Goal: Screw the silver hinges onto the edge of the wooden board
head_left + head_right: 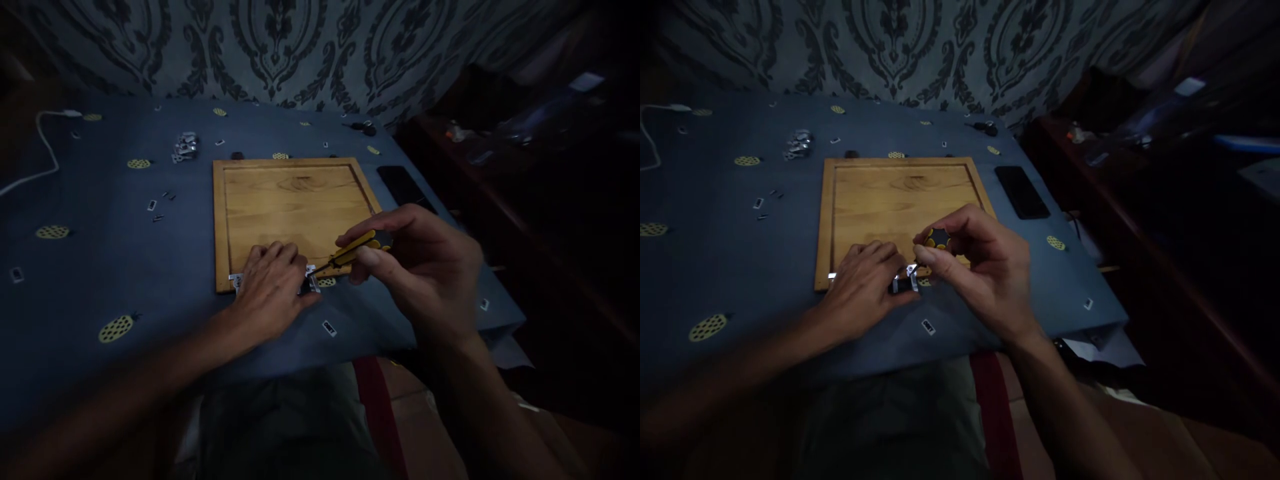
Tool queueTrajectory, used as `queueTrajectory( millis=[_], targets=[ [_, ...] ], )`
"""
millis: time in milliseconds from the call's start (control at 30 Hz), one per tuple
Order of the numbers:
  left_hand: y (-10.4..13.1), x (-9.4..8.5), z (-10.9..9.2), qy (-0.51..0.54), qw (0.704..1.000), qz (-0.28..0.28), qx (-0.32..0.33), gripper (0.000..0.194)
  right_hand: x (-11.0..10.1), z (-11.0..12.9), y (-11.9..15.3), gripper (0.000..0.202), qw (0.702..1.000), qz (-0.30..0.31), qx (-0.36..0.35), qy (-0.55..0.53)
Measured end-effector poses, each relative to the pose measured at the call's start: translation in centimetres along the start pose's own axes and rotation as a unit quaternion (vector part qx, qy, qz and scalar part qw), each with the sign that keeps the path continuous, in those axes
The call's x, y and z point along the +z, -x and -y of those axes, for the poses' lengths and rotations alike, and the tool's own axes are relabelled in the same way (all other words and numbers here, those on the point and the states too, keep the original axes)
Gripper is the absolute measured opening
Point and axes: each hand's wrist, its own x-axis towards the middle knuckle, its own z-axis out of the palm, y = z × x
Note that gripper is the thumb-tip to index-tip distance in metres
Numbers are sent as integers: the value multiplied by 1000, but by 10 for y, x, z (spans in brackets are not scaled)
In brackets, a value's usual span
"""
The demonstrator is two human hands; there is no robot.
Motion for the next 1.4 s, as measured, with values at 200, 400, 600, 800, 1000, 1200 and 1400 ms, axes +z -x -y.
queueTrajectory(
  millis=[200, 400, 600, 800, 1000, 1200, 1400],
  targets=[
    [0, 3, 0, -4, 1000, -2, -6, 36, -4, 6, -1, 22, 998, 57, 13, 6],
    [0, 4, 0, -2, 1000, -1, -8, 38, 1, -4, 0, 14, 998, 1, -46, 36],
    [1, 4, 1, -4, 1000, -3, 5, 38, 6, -6, 3, 22, 973, -149, -172, 20],
    [1, 4, 2, 0, 1000, -6, 10, 40, 4, -9, 4, 16, 979, -146, -140, 36],
    [0, 5, 1, 7, 1000, -10, 6, 39, 9, -8, 7, 5, 985, -139, -82, 56],
    [0, 6, 2, 7, 1000, -15, 9, 37, 10, -7, 7, 8, 988, -129, -63, 62],
    [0, 6, 1, 4, 1000, -8, 6, 36, 10, -8, 9, 7, 985, -117, -82, 96]
  ],
)
